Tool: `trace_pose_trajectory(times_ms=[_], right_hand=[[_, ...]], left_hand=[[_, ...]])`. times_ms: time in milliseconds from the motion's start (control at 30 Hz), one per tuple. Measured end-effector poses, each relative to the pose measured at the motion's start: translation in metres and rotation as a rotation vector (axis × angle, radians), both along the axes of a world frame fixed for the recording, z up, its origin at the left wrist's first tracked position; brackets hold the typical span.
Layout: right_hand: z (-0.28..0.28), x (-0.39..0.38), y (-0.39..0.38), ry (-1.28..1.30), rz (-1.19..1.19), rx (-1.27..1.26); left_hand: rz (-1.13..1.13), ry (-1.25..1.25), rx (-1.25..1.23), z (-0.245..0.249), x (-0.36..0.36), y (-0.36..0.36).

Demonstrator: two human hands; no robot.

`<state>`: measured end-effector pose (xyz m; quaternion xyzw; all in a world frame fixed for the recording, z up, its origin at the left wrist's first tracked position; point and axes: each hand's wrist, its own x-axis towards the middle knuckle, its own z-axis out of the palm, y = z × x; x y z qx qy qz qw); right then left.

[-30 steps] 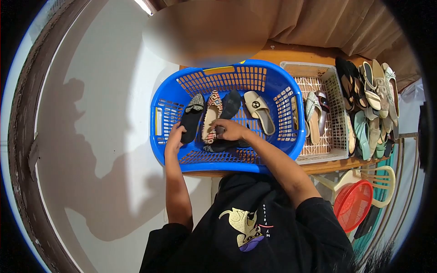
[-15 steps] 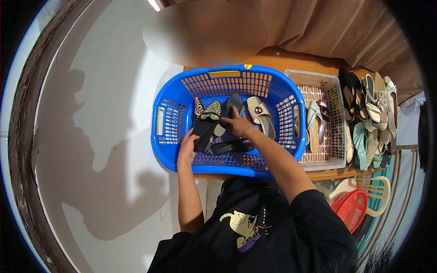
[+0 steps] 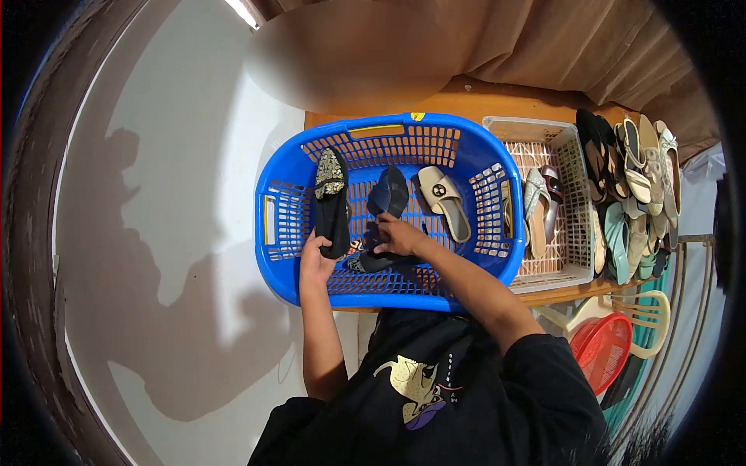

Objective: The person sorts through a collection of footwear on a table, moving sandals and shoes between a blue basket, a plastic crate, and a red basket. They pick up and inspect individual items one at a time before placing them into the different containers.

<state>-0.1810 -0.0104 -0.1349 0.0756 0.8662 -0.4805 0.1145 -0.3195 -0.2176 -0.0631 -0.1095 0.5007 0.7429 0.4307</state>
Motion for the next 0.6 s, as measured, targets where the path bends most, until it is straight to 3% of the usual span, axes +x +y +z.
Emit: trace_pose_trajectory(times_ms=[100, 167, 200, 300, 400, 467, 533, 600], right_hand=[[0.009, 0.009, 0.013, 0.001, 0.069, -0.017], [0.015, 0.016, 0.010, 0.089, -0.238, -0.116], [0.018, 0.016, 0.009, 0.086, -0.237, -0.115], [0.027, 0.010, 0.000, 0.143, -0.570, -0.176], [0.000, 0.012, 0.015, 0.038, -0.402, -0.195], [0.004, 0.018, 0.028, -0.023, -0.423, -0.261], [0.003, 0.020, 0.037, -0.048, -0.491, -0.558], [0.004, 0.025, 0.037, -0.015, -0.546, -0.475]], left_hand=[[-0.043, 0.032, 0.033, 0.001, 0.003, 0.004], [-0.027, -0.008, 0.019, 0.004, 0.003, 0.005], [-0.026, -0.011, 0.019, 0.008, 0.004, 0.006], [0.018, -0.024, -0.073, 0.011, 0.005, 0.007], [-0.020, -0.006, -0.087, -0.004, 0.001, 0.003], [-0.103, 0.029, -0.141, -0.007, 0.001, 0.007], [-0.167, 0.046, -0.155, 0.003, 0.002, 0.016], [-0.122, -0.090, -0.187, 0.022, 0.008, 0.035]])
